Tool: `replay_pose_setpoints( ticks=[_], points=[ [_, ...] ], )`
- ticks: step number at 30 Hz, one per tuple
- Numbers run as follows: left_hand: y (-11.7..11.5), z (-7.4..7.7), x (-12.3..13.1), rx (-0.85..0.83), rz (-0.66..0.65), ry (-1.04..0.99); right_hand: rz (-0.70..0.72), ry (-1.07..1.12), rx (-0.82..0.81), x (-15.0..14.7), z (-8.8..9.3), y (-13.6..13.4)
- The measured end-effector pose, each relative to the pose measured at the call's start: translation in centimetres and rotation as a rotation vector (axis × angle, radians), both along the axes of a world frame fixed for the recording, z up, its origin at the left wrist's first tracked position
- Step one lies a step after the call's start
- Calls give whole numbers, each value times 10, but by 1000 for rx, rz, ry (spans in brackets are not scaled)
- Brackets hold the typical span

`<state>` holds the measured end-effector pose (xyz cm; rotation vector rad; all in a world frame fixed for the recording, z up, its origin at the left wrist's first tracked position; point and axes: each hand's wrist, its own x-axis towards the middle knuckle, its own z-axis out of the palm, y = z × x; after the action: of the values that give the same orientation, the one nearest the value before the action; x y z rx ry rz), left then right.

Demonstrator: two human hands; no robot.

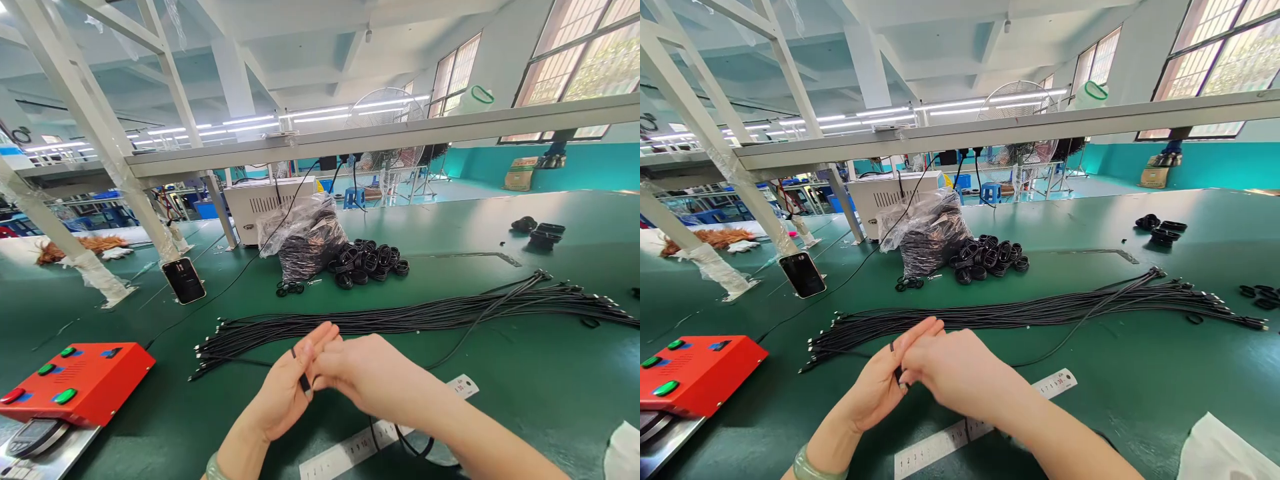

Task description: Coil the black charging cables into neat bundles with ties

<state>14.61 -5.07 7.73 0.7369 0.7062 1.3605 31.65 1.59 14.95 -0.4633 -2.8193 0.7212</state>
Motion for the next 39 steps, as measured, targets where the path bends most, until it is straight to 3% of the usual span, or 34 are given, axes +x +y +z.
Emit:
replay_pose_setpoints(
  ticks=[4,6,14,17,21,25,28,31,35,39],
  points=[
    [-6,2,14,-52,-229,5,-152,165,-145,-3,-7,21],
    [-8,3,16,-70,-301,21,-161,217,-238,-6,-13,29],
    [-10,0,8,-71,-349,-5,-62,368,-685,-32,-43,37],
    [-9,3,0,-13,-230,-34,-110,350,-699,-41,-58,25],
    [-7,13,-14,127,-69,-52,-91,52,-625,-40,-65,-6],
    [-4,15,-24,159,61,-26,6,-275,-431,-24,-48,-26],
    [0,13,-24,137,162,-8,23,-355,-197,-13,-33,-26],
    [1,14,-17,68,206,62,42,-345,-65,-6,-26,-22],
    [-9,20,-2,-61,170,212,99,-340,88,-2,-13,-21],
    [-29,23,7,-120,-16,290,234,-314,416,4,19,-23]
  ],
)
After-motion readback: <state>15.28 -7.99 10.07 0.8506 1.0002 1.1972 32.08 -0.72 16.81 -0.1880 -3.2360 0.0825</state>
